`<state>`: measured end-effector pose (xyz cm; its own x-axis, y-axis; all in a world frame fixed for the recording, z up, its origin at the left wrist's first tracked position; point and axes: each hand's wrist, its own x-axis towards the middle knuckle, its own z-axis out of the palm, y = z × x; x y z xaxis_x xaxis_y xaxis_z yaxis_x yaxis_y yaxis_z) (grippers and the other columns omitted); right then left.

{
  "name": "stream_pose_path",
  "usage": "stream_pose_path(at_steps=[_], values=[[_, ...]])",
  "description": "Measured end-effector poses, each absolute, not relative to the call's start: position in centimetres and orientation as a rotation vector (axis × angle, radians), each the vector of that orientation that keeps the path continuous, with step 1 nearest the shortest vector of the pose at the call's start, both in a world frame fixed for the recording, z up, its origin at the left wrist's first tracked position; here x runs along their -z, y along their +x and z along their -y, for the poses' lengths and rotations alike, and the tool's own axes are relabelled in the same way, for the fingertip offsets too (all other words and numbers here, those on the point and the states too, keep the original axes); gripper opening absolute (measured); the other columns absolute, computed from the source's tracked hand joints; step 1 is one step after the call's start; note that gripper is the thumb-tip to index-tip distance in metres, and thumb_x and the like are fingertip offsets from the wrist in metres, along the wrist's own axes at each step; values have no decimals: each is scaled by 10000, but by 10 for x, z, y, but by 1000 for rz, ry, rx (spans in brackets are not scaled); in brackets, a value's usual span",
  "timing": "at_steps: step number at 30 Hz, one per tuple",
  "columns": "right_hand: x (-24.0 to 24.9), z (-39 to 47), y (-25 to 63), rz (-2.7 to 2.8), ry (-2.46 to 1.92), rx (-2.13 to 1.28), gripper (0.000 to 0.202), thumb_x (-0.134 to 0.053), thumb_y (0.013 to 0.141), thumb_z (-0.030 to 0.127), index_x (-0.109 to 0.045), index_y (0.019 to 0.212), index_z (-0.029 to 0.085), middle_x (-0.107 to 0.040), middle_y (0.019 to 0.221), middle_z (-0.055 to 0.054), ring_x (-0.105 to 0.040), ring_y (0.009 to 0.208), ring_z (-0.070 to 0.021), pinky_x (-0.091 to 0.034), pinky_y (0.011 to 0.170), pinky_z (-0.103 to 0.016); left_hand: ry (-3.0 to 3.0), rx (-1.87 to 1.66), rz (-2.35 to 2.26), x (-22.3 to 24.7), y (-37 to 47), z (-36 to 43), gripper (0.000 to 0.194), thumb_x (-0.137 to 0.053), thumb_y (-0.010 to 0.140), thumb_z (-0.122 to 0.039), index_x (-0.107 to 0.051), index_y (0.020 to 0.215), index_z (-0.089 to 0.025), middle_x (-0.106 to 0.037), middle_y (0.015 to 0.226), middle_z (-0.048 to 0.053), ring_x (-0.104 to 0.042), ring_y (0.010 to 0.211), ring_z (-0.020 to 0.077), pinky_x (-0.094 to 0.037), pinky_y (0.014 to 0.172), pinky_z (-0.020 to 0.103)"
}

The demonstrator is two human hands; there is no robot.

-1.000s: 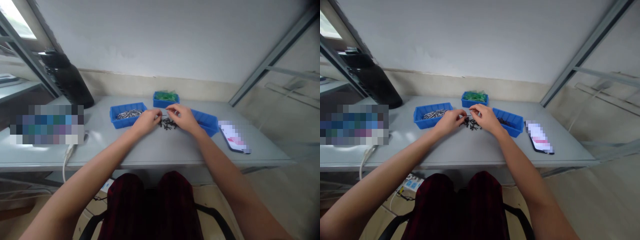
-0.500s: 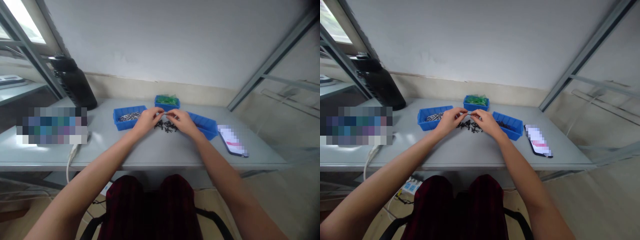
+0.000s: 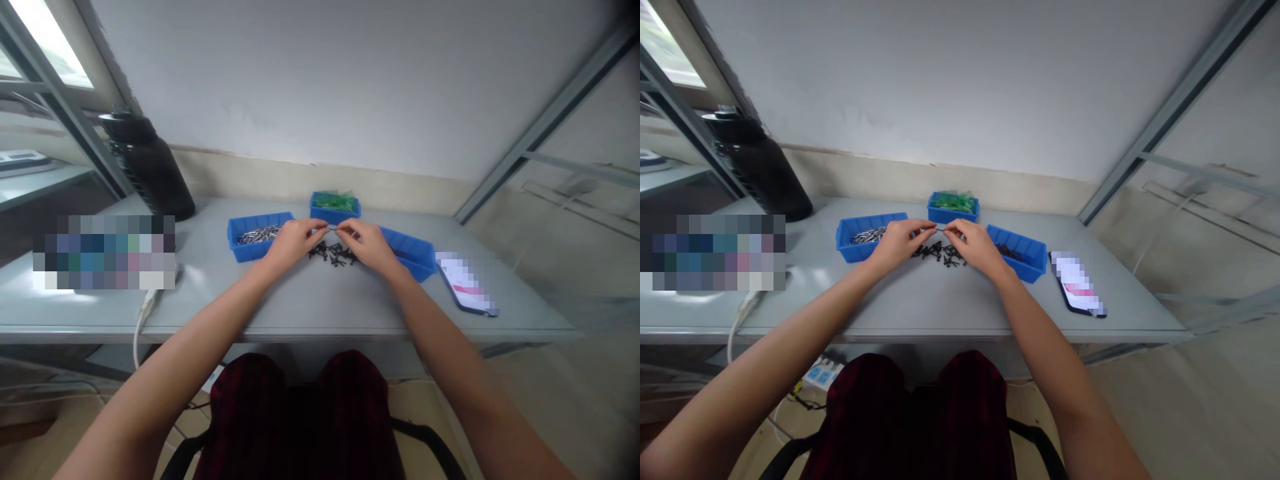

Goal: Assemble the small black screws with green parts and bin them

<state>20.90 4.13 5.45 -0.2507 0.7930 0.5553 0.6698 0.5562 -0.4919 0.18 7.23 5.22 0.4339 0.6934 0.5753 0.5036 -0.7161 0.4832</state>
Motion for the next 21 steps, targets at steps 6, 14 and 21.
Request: stream_pose_path(at_steps=[6,14,21], values=[[-54,-42,210,1975,-1194,-193,195,-552,930,377,-680,933,230,-722,916,-48,-651,817,-203,-499,740,-338,2459,-1085,-1054,-54,1,-70,225,-593,938,-335,-742,1041,-202,-770,1011,60,-685,816,173,-517,783,304],[-55,-41,210,1969,-1193,-190,194,-559,921,380,-683,942,231,-728,899,-42,-655,801,-202,-499,752,-340,2458,-1079,-1045,-59,1,-67,227,-574,947,-331,-740,1041,-207,-760,1059,66,-695,911,191,-509,836,308],[-59,-34,204,1946,-1153,-140,191,-549,927,367,-680,933,227,-725,893,-42,-653,806,-199,-491,745,-328,2524,-966,-953,-54,0,-71,224,-557,952,-331,-737,1023,-219,-764,1002,47,-687,841,181,-498,781,295]])
